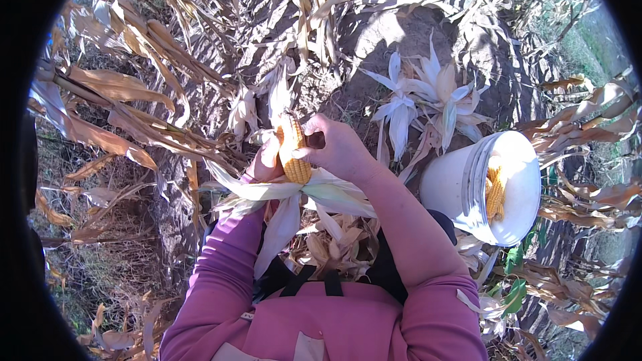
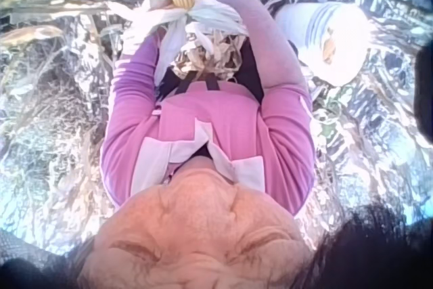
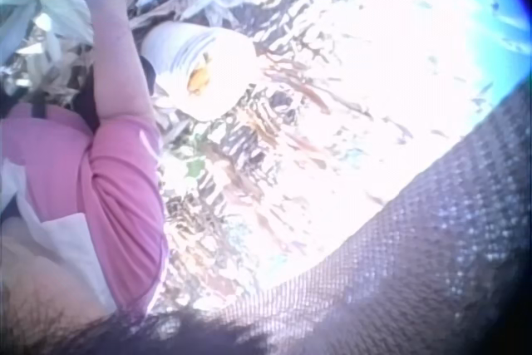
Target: The person shucks corn cobs by hand in a cornfield, removing the husks and silk, then places the cleaned cobs into a white bucket. The person repeats this process for several cobs throughout the clip.
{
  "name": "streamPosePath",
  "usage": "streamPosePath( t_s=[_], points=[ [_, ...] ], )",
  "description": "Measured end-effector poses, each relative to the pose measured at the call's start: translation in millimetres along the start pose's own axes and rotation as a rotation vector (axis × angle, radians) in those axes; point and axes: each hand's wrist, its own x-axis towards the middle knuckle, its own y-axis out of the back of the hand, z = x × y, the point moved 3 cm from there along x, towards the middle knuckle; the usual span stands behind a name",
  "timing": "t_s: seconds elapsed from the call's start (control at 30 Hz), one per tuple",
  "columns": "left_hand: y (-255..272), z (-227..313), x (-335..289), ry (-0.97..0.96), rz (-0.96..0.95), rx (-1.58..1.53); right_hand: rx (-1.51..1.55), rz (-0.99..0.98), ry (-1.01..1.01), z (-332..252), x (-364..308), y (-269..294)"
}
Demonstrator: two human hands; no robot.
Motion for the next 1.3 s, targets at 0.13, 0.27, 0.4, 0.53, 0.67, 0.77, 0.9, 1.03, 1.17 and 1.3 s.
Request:
streamPosePath(
  t_s=[0.13, 0.27, 0.4, 0.53, 0.67, 0.77, 0.9, 1.03, 1.17, 1.3],
  points=[
    [1.5, -4.8, -1.3, 0.000, 0.076, -0.005, -0.202, 0.065, -0.044, -4.8, -1.2, -3.4],
    [3.4, -6.3, -2.9, -0.009, 0.119, -0.007, -0.166, 0.073, -0.002, 7.9, 1.5, -5.2],
    [10.1, -3.1, -5.3, -0.028, 0.149, -0.004, 0.147, 0.004, 0.059, 11.0, 0.8, -3.5],
    [11.1, -1.5, -6.5, -0.041, 0.178, 0.002, 0.125, 0.001, 0.087, 3.0, -0.7, 0.2],
    [10.1, -2.1, -4.8, -0.047, 0.200, 0.002, 0.150, 0.035, 0.032, 10.5, -0.1, 0.2],
    [12.8, -2.0, -6.0, -0.054, 0.220, -0.003, 0.129, 0.038, 0.013, 3.7, -0.8, -1.1],
    [15.9, -3.9, -4.2, -0.062, 0.239, -0.016, -0.164, 0.018, 0.101, 9.6, -0.8, -3.4],
    [15.8, -5.4, -4.4, -0.068, 0.251, -0.022, -0.244, -0.016, 0.112, 6.3, -0.2, -3.2],
    [15.7, -3.7, -5.4, -0.078, 0.264, -0.019, -0.235, -0.016, 0.159, 3.8, -0.7, -1.5],
    [16.1, 1.2, -5.6, -0.085, 0.271, -0.002, -0.264, 0.029, 0.170, 1.5, -2.0, -3.6]
  ],
)
